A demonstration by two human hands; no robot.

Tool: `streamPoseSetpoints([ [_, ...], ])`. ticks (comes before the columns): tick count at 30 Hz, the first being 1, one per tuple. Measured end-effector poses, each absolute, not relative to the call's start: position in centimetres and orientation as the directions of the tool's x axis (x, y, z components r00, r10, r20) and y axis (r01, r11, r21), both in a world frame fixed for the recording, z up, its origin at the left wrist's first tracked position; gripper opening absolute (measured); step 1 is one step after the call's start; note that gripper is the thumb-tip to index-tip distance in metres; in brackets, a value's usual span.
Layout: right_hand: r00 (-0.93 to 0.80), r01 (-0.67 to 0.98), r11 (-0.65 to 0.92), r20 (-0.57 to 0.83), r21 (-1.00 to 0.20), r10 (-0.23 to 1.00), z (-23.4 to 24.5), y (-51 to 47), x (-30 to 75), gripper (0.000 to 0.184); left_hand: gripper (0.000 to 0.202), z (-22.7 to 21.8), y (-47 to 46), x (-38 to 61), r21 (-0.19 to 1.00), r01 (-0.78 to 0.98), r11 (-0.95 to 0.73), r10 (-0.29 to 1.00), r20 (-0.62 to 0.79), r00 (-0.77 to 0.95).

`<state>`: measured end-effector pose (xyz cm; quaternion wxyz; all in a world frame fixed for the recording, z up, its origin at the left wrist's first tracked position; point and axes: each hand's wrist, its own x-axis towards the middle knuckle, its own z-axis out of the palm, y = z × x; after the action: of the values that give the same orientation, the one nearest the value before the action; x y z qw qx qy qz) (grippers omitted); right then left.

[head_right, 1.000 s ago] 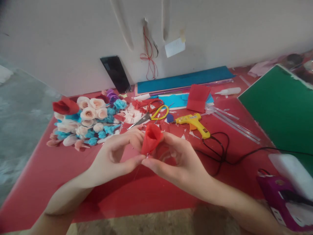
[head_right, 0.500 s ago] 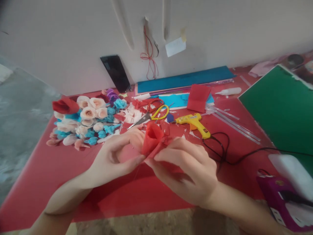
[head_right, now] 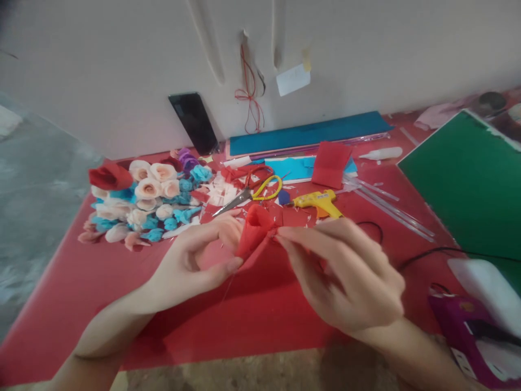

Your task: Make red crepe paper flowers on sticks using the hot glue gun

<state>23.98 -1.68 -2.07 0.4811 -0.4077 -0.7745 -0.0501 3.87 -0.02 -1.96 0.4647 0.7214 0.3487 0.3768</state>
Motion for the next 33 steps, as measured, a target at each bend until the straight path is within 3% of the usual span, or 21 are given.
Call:
streamPoseSetpoints([
  [4,0.114,0.625,0.506,0.711,-0.594,0.694,-2.9,-1.1,24.4,0.017,0.016,-2.0,-0.1,3.4,0.96,0.101,-0.26,0.871,0.188,0.453],
  [7,0.123,0.539,0.509,0.661,-0.671,0.74,-3.5,-0.6,24.3,0.016,0.012,-2.0,-0.1,3.1,0.98,0.056,-0.189,0.886,0.145,0.441],
  [14,-0.142,0.517,0.548,0.565,-0.658,0.813,-3.2,0.4,23.3,0.016,0.013,-2.3,0.5,2.6,0.981,0.061,-0.186,0.914,0.15,0.378],
  [20,-0.197,0.45,0.646,0.638,-0.617,0.745,-3.1,0.0,23.2,0.02,0.012,-2.4,0.6,2.6,0.982,0.059,-0.178,0.916,0.144,0.375],
  [33,-0.19,0.394,0.654,0.638,-0.646,0.746,-3.0,-0.1,22.9,0.019,0.013,-2.5,0.4,2.8,0.992,0.045,-0.122,0.913,0.094,0.397],
])
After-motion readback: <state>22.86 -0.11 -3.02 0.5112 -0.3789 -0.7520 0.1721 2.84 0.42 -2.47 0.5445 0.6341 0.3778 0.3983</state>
